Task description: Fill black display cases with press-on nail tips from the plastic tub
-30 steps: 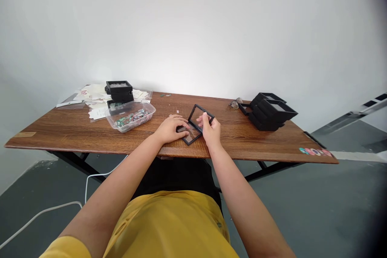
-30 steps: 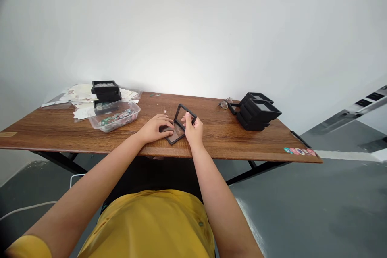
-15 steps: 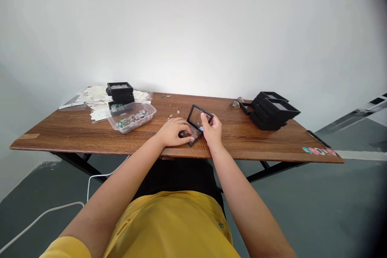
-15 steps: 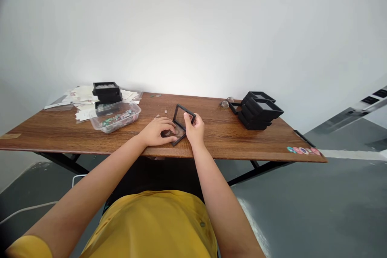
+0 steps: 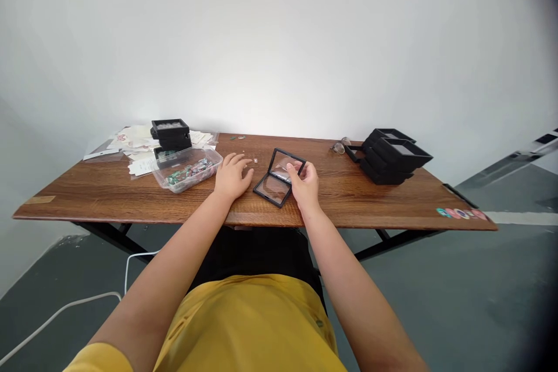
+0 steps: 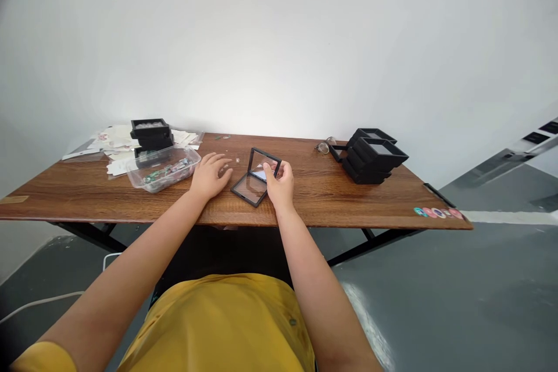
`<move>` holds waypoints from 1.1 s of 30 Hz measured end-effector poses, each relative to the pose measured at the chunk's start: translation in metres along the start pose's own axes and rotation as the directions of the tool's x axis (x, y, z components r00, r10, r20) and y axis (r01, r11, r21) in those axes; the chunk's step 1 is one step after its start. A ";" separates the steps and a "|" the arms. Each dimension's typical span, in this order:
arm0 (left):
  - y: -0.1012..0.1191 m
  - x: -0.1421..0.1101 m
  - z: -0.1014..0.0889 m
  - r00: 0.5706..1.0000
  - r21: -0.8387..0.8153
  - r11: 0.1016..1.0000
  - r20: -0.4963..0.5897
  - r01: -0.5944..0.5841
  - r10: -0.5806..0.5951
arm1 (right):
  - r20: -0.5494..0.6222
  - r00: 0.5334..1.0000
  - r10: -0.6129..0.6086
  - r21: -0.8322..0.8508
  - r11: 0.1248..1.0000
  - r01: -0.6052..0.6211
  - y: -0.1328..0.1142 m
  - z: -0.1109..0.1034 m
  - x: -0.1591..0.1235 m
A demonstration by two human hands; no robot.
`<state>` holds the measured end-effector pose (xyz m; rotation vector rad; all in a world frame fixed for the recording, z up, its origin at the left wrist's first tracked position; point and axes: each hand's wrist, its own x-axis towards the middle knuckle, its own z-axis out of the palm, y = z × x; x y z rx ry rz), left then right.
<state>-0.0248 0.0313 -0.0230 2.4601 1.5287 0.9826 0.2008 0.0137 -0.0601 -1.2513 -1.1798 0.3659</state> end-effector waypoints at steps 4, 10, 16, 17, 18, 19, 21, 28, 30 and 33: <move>-0.011 0.003 0.010 0.997 0.057 0.995 0.019 0.079 -0.081 | 0.018 1.000 0.003 0.005 1.000 -0.003 0.000 0.000 0.000; -0.017 0.004 0.011 0.996 0.021 0.997 0.029 0.079 -0.079 | 0.029 1.000 -0.001 0.029 1.000 0.000 0.001 0.003 0.001; -0.021 0.005 0.008 0.996 -0.075 0.993 0.041 0.086 -0.083 | 0.045 0.999 0.003 0.029 1.000 -0.004 0.002 0.003 0.003; -0.021 0.005 0.008 0.996 -0.090 0.992 0.044 0.085 -0.081 | 0.050 0.999 0.003 0.028 1.000 -0.004 0.002 0.002 0.003; -0.020 0.006 0.008 0.996 -0.102 0.991 0.045 0.085 -0.081 | 0.054 0.999 0.002 0.028 1.000 -0.004 0.001 0.002 0.003; -0.020 0.006 0.007 0.996 -0.112 0.990 0.043 0.086 -0.082 | 0.057 0.998 0.002 0.029 1.000 -0.003 0.001 0.002 0.003; -0.018 0.006 0.007 0.996 -0.126 0.988 0.035 0.086 -0.082 | 0.061 0.998 0.002 0.030 1.000 -0.004 0.000 0.002 0.003; -0.014 0.005 0.004 0.998 -0.162 0.985 0.004 0.062 -0.062 | 0.072 0.997 0.015 0.020 1.000 -0.017 -0.002 0.000 0.002; -0.011 0.005 0.002 0.999 -0.175 0.984 0.003 0.039 -0.039 | 0.074 0.997 0.020 0.016 1.000 -0.022 -0.003 0.000 0.002; -0.008 0.004 0.001 1.000 -0.193 0.981 -0.002 0.004 -0.004 | 0.076 0.997 0.026 0.018 0.999 -0.028 -0.004 0.000 0.002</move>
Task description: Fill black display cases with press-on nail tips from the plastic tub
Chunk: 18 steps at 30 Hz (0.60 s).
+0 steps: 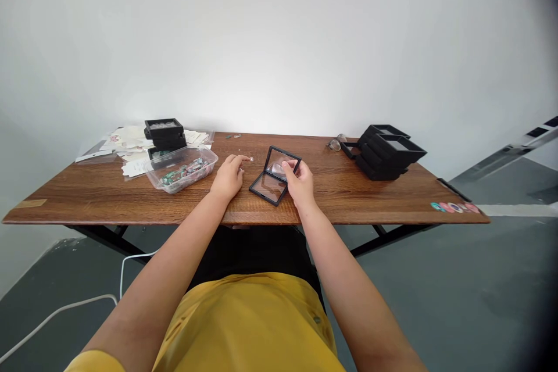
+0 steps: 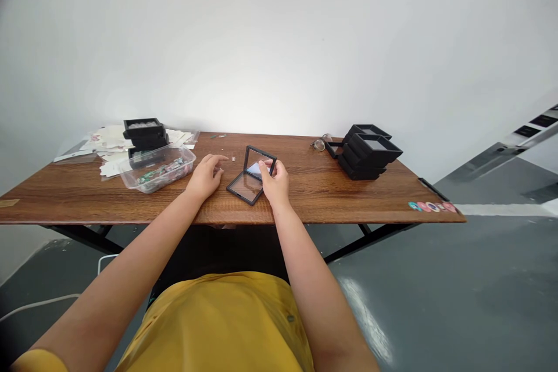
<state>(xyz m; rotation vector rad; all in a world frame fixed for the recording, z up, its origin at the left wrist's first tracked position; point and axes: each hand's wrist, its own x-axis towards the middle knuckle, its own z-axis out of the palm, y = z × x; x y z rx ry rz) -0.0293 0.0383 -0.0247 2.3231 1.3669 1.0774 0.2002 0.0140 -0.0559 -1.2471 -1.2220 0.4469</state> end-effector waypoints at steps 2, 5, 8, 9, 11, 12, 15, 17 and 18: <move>0.001 0.000 0.000 1.000 -0.006 1.000 -0.007 -0.010 0.010 | 0.000 1.000 0.000 0.008 1.000 0.000 0.000 0.000 0.000; 0.000 0.000 0.000 1.000 -0.005 1.000 -0.021 -0.008 0.008 | 0.003 1.000 -0.001 0.024 1.000 0.001 0.000 0.001 0.000; -0.003 0.000 0.002 1.000 0.000 1.000 -0.027 -0.010 0.010 | 0.004 1.000 0.003 0.033 0.999 -0.003 0.002 0.001 0.001; -0.004 0.000 0.003 1.000 0.001 1.000 -0.027 -0.014 0.014 | 0.003 1.000 0.007 0.036 0.999 -0.007 0.003 0.001 0.001; -0.005 0.000 0.004 0.999 -0.001 1.000 -0.026 -0.025 0.025 | -0.003 1.000 0.015 0.045 0.999 -0.015 0.006 0.002 0.002; -0.006 0.000 0.004 0.999 -0.004 1.000 -0.025 -0.031 0.031 | -0.008 1.000 0.020 0.050 0.999 -0.020 0.007 0.002 0.002; -0.006 0.000 0.005 0.998 -0.017 0.999 -0.032 -0.052 0.051 | -0.014 0.999 0.032 0.068 0.997 -0.031 0.010 0.003 0.002; -0.006 0.000 0.004 0.997 -0.027 0.997 -0.042 -0.069 0.068 | -0.011 0.999 0.036 0.076 0.996 -0.036 0.012 0.004 0.003; -0.006 0.001 0.004 0.996 -0.032 0.996 -0.047 -0.078 0.076 | -0.009 0.999 0.038 0.079 0.996 -0.037 0.012 0.004 0.003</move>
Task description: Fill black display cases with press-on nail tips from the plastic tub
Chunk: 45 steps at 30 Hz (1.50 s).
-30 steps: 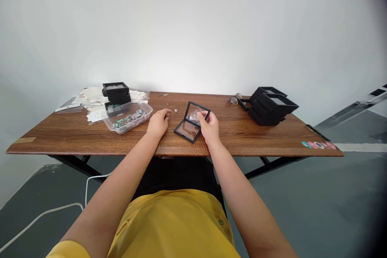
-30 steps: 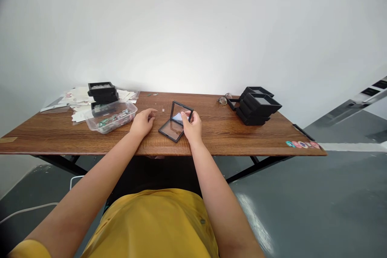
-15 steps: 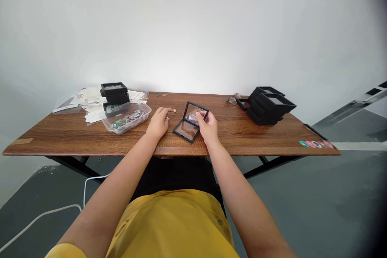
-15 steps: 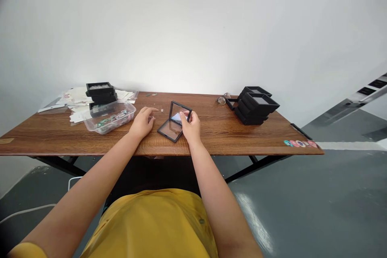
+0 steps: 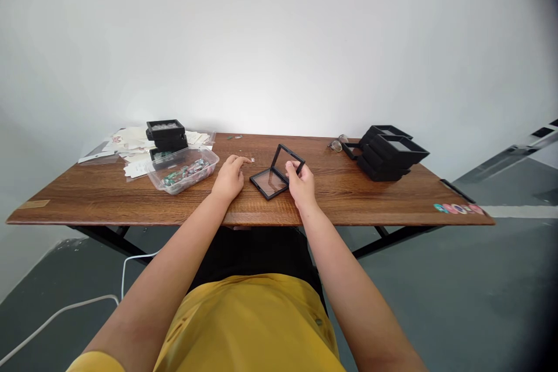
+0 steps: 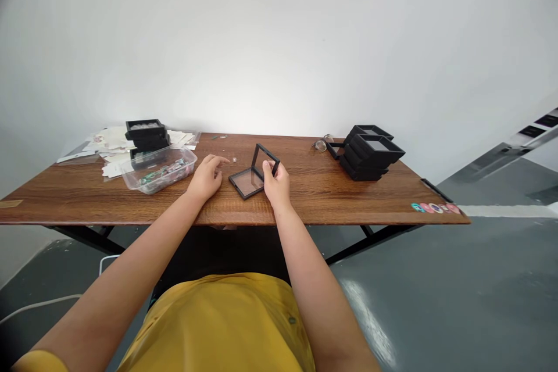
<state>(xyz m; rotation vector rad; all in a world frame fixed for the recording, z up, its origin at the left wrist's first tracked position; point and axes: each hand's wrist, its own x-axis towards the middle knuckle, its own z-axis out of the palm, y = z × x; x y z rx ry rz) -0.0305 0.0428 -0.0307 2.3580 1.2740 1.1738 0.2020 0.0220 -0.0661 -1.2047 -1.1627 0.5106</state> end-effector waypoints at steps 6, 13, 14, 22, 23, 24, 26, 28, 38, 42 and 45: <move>0.000 0.001 0.000 0.998 -0.050 0.998 -0.054 -0.034 0.031 | 0.023 1.000 0.001 0.016 1.000 -0.001 0.000 -0.003 0.000; 0.002 0.000 0.002 0.991 -0.161 0.985 -0.128 -0.069 0.048 | 0.174 0.985 -0.015 0.060 0.998 0.005 -0.008 -0.002 -0.003; 0.003 -0.001 0.003 0.989 -0.184 0.980 -0.140 -0.075 0.050 | 0.196 0.980 -0.018 0.062 0.998 0.006 -0.009 -0.001 -0.003; 0.008 0.003 0.007 0.965 -0.407 0.904 -0.261 -0.133 0.025 | 0.155 0.987 -0.045 0.039 0.998 0.039 -0.013 -0.004 -0.004; 0.011 0.003 0.007 0.960 -0.434 0.889 -0.278 -0.146 0.022 | 0.140 0.989 -0.046 0.036 0.999 0.041 -0.013 -0.004 -0.004; 0.014 0.003 0.006 0.955 -0.462 0.873 -0.295 -0.156 0.015 | 0.125 0.991 -0.045 0.035 0.999 0.041 -0.013 -0.004 -0.004; 0.025 -0.002 0.004 0.947 -0.517 0.839 -0.321 -0.168 -0.009 | 0.099 0.994 -0.042 0.036 0.999 0.038 -0.013 -0.003 -0.004; 0.042 -0.012 -0.002 0.943 -0.568 0.806 -0.332 -0.168 -0.038 | 0.075 0.996 -0.039 0.039 0.999 0.037 -0.013 -0.002 -0.005; 0.162 -0.066 -0.074 0.945 -0.772 0.586 -0.326 -0.245 -0.035 | -0.207 0.972 -0.113 0.050 0.991 0.126 -0.036 -0.007 -0.019; 0.177 -0.076 -0.086 0.969 -0.826 0.527 -0.246 -0.203 -0.013 | -0.317 0.925 -0.209 0.079 0.966 0.246 -0.068 -0.015 -0.054; 0.173 -0.082 -0.092 0.996 -0.925 0.376 -0.019 -0.049 0.082 | -0.110 0.960 -0.257 0.201 0.940 0.275 -0.102 -0.028 -0.084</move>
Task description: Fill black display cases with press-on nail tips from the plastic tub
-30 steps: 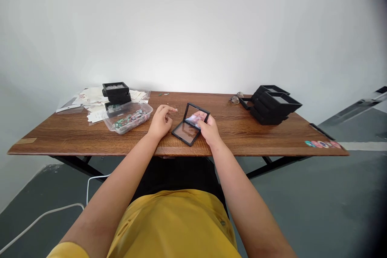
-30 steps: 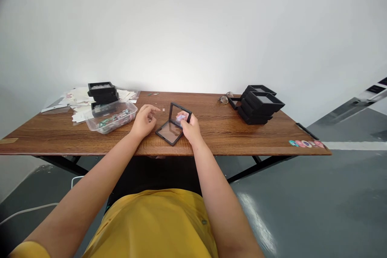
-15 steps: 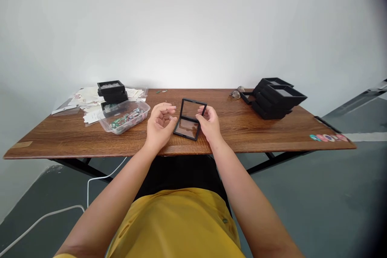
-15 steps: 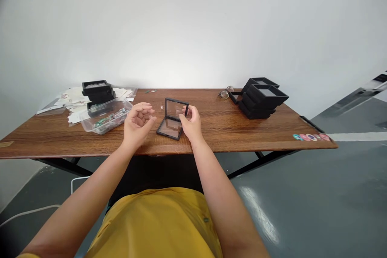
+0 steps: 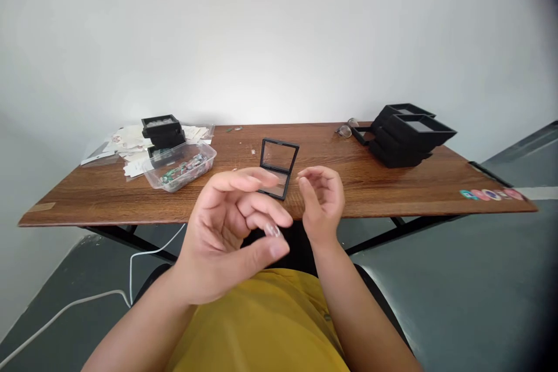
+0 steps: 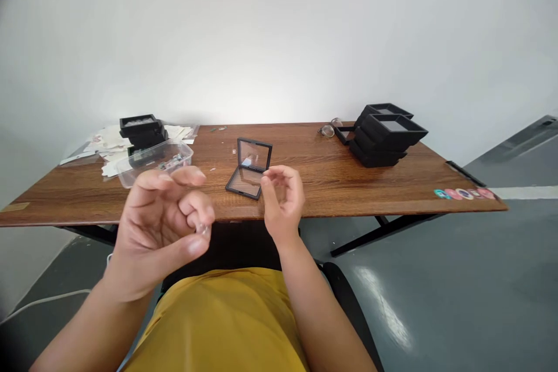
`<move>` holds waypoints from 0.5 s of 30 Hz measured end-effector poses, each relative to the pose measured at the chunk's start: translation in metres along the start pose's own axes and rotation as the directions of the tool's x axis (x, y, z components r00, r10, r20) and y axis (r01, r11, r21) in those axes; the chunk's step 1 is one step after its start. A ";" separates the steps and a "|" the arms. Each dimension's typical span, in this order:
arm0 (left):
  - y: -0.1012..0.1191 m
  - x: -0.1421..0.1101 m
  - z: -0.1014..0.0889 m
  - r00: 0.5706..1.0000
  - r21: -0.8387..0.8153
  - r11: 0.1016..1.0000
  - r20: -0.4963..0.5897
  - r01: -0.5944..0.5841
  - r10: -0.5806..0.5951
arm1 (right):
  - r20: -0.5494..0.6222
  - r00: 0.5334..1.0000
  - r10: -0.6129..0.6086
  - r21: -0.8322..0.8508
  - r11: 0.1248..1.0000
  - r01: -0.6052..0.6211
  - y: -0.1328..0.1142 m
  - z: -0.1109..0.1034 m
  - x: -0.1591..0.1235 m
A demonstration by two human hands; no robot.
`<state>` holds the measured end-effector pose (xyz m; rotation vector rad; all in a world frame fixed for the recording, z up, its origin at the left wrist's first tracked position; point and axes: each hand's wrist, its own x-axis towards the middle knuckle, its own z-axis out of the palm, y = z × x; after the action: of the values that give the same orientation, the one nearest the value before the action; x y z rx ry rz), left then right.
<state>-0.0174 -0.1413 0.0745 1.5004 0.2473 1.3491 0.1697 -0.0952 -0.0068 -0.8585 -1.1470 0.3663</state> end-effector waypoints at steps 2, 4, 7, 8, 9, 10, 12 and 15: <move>0.000 -0.003 -0.006 0.982 -0.124 0.984 0.154 0.127 -0.107 | 0.207 0.978 0.013 0.095 0.995 -0.033 -0.028 -0.006 -0.005; -0.001 -0.004 -0.010 0.956 -0.196 0.956 0.240 0.219 -0.170 | 0.494 0.869 -0.041 0.293 0.949 -0.121 -0.050 -0.011 -0.003; -0.006 -0.007 -0.013 0.945 -0.256 0.931 0.263 0.261 -0.192 | 0.638 0.741 -0.210 0.530 0.818 -0.224 -0.067 -0.010 0.001; -0.007 -0.007 -0.014 0.947 -0.265 0.930 0.262 0.255 -0.185 | 0.631 0.741 -0.229 0.550 0.805 -0.220 -0.070 -0.008 0.001; -0.008 -0.008 -0.014 0.950 -0.267 0.932 0.259 0.244 -0.174 | 0.614 0.754 -0.234 0.557 0.805 -0.204 -0.071 -0.006 0.001; -0.009 -0.008 -0.013 0.951 -0.257 0.938 0.260 0.233 -0.166 | 0.596 0.767 -0.237 0.553 0.814 -0.178 -0.072 -0.005 0.000; -0.011 -0.008 -0.013 0.951 -0.219 0.950 0.266 0.220 -0.159 | 0.568 0.781 -0.260 0.534 0.839 -0.109 -0.073 -0.003 0.000; -0.013 -0.007 -0.013 0.953 -0.184 0.959 0.254 0.217 -0.167 | 0.552 0.778 -0.301 0.522 0.852 -0.041 -0.075 -0.005 0.002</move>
<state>-0.0243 -0.1338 0.0574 1.4032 0.0925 0.9974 0.1631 -0.1433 0.0503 -0.1577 -1.6090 0.8363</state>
